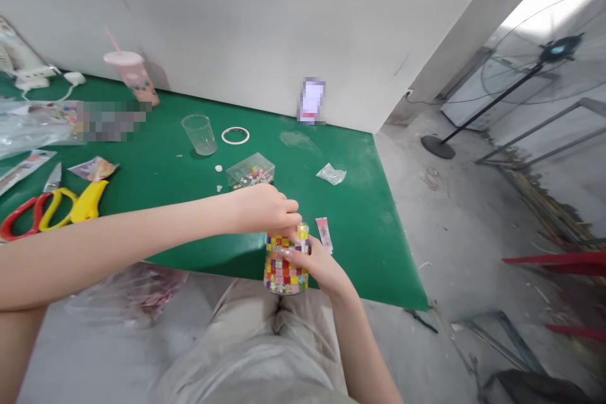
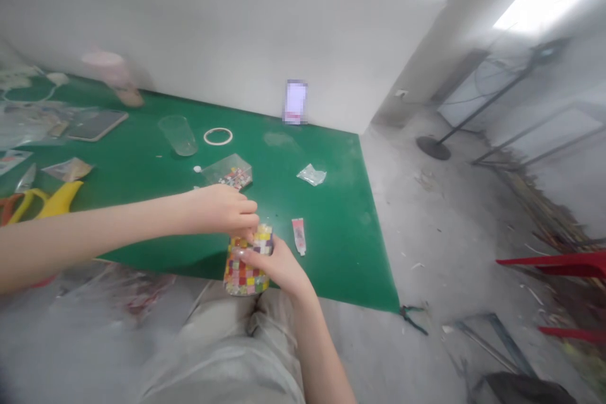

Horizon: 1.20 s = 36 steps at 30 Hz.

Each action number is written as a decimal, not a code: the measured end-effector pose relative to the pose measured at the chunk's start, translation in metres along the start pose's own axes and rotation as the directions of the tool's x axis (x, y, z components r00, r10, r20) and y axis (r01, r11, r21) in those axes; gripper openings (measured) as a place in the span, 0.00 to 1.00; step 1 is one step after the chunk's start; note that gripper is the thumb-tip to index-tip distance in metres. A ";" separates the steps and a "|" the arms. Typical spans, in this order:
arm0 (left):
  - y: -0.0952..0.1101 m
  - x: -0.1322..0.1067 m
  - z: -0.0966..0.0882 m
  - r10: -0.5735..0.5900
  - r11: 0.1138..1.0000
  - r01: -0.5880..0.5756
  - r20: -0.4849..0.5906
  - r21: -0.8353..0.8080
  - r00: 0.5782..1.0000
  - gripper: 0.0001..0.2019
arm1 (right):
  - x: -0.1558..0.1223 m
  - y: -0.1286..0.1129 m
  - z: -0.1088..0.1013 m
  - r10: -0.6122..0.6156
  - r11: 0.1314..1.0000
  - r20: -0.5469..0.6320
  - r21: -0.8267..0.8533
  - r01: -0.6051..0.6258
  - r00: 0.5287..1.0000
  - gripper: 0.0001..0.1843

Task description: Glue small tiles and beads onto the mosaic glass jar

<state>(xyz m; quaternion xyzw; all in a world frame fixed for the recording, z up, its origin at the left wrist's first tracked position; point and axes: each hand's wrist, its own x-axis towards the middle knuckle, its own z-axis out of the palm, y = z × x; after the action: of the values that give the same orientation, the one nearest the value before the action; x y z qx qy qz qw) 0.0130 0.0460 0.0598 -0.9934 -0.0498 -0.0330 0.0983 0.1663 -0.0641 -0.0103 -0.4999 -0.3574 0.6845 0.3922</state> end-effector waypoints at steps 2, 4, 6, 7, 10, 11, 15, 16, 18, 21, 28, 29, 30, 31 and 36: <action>-0.003 -0.002 0.000 -0.067 0.986 0.067 0.006 -0.155 0.998 0.15 | -0.003 -0.001 -0.001 0.006 1.000 0.019 0.006 -0.006 1.000 0.23; -0.005 -0.003 -0.003 -0.148 0.924 0.151 0.034 -0.351 0.988 0.15 | -0.006 -0.002 -0.003 0.003 1.000 0.034 0.014 -0.003 0.999 0.23; -0.004 -0.004 -0.010 -0.211 0.812 0.217 0.073 -0.542 0.975 0.16 | -0.008 -0.004 -0.005 -0.006 1.000 0.055 0.019 0.005 0.998 0.22; -0.004 -0.004 -0.013 -0.234 0.753 0.240 0.092 -0.613 0.968 0.17 | -0.009 -0.005 -0.006 -0.011 1.000 0.065 0.020 0.010 0.998 0.22; -0.001 -0.003 -0.020 -0.274 0.632 0.285 0.135 -0.721 0.952 0.17 | -0.012 -0.008 -0.005 -0.031 0.999 0.079 0.016 0.030 0.996 0.21; 0.000 -0.003 -0.020 -0.284 0.613 0.295 0.144 -0.733 0.948 0.16 | -0.012 -0.010 -0.005 -0.035 0.999 0.079 0.013 0.034 0.996 0.21; 0.002 -0.001 -0.020 -0.292 0.597 0.302 0.150 -0.743 0.945 0.16 | -0.014 -0.012 -0.002 -0.028 1.000 0.090 -0.002 0.028 0.996 0.20; 0.002 0.000 -0.020 -0.287 0.599 0.302 0.153 -0.742 0.946 0.16 | -0.014 -0.012 -0.002 -0.025 1.000 0.091 -0.004 0.026 0.995 0.20; 0.003 0.001 -0.021 -0.273 0.604 0.302 0.164 -0.737 0.948 0.17 | -0.015 -0.010 -0.003 -0.026 1.000 0.094 -0.005 0.026 0.995 0.20; 0.003 0.002 -0.024 -0.263 0.630 0.295 0.159 -0.719 0.952 0.17 | -0.015 -0.009 -0.004 -0.042 0.999 0.096 -0.001 0.042 0.995 0.21; 0.010 0.005 -0.025 -0.217 0.749 0.251 0.131 -0.613 0.967 0.16 | -0.018 -0.009 -0.003 -0.079 0.996 0.067 -0.023 0.080 0.995 0.21; 0.011 0.006 -0.025 -0.214 0.758 0.248 0.130 -0.603 0.968 0.16 | -0.019 -0.009 -0.003 -0.078 0.996 0.063 -0.025 0.080 0.995 0.22; 0.012 0.006 -0.025 -0.215 0.757 0.250 0.132 -0.604 0.968 0.16 | -0.019 -0.008 -0.003 -0.076 0.997 0.061 -0.025 0.077 0.995 0.22; 0.013 0.006 -0.025 -0.226 0.741 0.263 0.140 -0.618 0.964 0.17 | -0.019 -0.008 -0.004 -0.071 0.997 0.063 -0.020 0.072 0.996 0.22; 0.013 0.001 -0.026 -0.354 0.511 0.431 0.275 -0.744 0.894 0.24 | -0.022 -0.007 -0.008 -0.031 0.999 0.046 0.022 0.030 0.998 0.21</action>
<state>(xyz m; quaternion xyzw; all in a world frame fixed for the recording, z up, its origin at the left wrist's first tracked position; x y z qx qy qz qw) 0.0141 0.0287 0.0833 -0.8957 -0.2576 -0.0289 -0.3613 0.1796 -0.0794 0.0029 -0.4742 -0.3665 0.6936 0.3998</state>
